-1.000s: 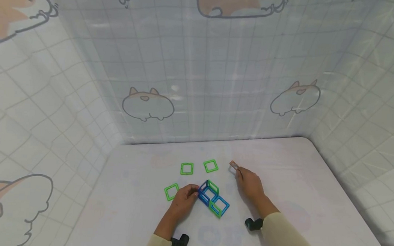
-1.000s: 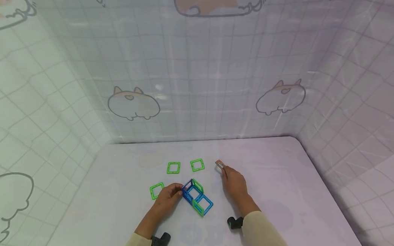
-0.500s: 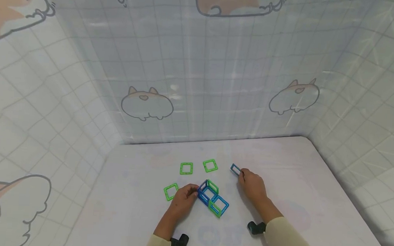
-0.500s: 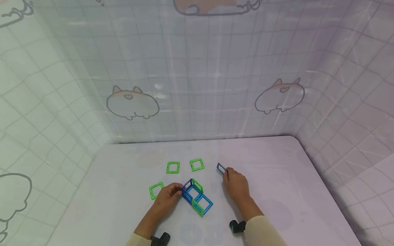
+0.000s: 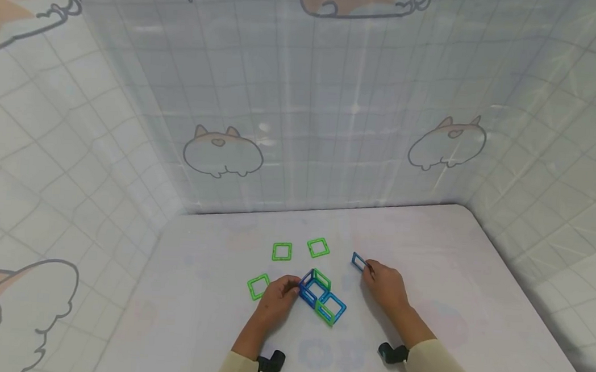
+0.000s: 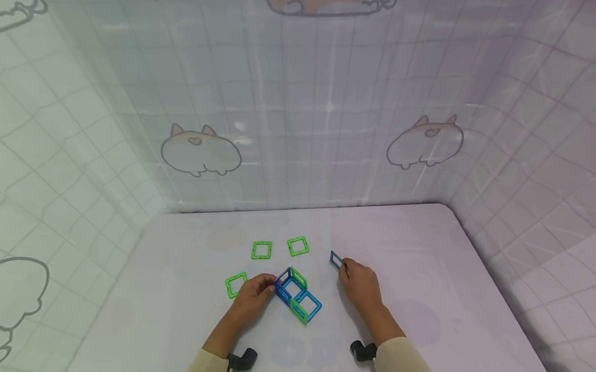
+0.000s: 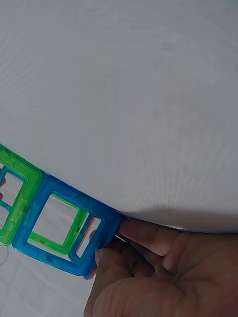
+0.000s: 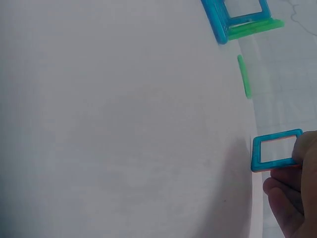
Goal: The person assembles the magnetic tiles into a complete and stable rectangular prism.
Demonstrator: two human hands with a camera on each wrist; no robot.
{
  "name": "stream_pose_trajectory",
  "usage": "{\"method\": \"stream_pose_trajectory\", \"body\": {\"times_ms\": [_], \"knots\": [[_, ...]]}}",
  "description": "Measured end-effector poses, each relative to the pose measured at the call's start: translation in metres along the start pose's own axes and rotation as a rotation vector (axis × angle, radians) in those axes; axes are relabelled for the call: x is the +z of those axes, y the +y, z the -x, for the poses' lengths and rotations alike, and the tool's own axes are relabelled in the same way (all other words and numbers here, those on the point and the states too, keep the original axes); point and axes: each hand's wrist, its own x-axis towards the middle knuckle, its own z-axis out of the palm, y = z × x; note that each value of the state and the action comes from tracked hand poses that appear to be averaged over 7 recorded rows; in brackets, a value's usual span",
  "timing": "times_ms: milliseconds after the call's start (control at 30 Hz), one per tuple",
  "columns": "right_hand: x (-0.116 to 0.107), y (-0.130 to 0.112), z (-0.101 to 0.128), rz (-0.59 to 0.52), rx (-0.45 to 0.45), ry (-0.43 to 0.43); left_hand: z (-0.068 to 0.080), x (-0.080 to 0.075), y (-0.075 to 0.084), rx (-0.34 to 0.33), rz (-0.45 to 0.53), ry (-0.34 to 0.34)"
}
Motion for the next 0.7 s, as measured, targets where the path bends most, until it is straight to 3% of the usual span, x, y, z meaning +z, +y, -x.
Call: {"method": "stream_pose_trajectory", "body": {"times_ms": [367,700], "knots": [[-0.004,-0.004,0.021,-0.122,0.033,-0.062,0.001,0.002,0.004,-0.013,0.001,-0.006],[-0.002,-0.020,0.043,-0.138,-0.002,-0.092,-0.001,0.002,-0.001,-0.015,0.002,-0.010]]}}
